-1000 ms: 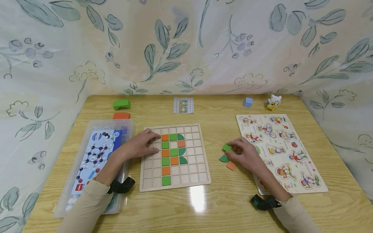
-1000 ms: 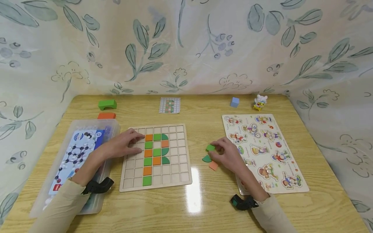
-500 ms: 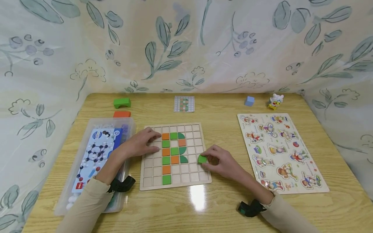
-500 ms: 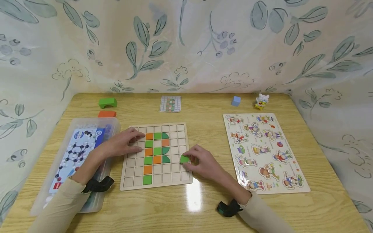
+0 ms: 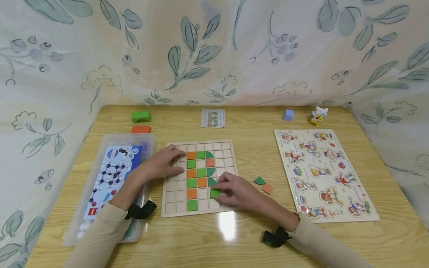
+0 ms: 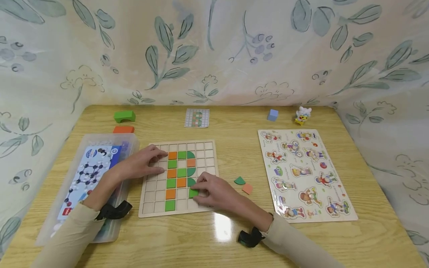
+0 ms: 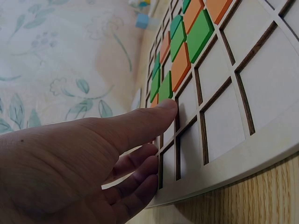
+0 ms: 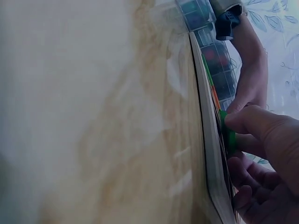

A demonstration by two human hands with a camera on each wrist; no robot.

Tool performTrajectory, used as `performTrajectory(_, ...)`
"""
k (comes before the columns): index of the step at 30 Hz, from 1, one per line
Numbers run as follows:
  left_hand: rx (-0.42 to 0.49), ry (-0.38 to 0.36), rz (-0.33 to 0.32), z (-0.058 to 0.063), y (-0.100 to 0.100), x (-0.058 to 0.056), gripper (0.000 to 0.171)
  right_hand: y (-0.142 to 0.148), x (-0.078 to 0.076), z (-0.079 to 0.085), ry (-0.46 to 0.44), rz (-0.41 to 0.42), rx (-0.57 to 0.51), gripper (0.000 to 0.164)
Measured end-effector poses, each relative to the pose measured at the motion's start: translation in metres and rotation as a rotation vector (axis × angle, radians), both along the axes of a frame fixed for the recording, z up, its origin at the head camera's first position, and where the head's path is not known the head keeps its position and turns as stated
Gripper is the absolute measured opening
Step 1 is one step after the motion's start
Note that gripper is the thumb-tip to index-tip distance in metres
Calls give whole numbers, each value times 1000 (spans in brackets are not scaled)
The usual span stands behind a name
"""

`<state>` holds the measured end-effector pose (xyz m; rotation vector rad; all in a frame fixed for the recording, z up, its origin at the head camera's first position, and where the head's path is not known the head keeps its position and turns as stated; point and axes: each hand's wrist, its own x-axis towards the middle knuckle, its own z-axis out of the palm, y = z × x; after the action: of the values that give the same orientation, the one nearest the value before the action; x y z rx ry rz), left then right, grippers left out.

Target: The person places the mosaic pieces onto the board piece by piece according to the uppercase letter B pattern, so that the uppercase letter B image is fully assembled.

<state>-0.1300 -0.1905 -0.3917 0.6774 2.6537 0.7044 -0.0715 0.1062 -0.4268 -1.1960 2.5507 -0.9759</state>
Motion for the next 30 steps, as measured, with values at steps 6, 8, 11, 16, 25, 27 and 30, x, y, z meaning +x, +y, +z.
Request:
performTrajectory(6,-6,-3,6,1,1,-1,51,0,-1,1,-49,-3,8,28)
performTrajectory(8,-12,-12,13,1,1,-1,51,0,-1,1,-58,-2,11,29)
performTrajectory(11,-13,-10,9,-1,0,0,51,0,0,2,-58,-6,17,29)
performTrajectory(16,-2,2,3,-1,0,0,51,0,-2,1,-54,-21,19,27)
performTrajectory(25,-4,8,-2,-1,0,0,52,-1,-3,0,-83,-41,-11,24)
performTrajectory(27,-5,8,-1,-1,0,0,52,-1,-3,0,-98,-45,-25,23)
performTrajectory(30,-5,9,0,-2,0,0,51,-1,-3,0,-108,-49,-34,22)
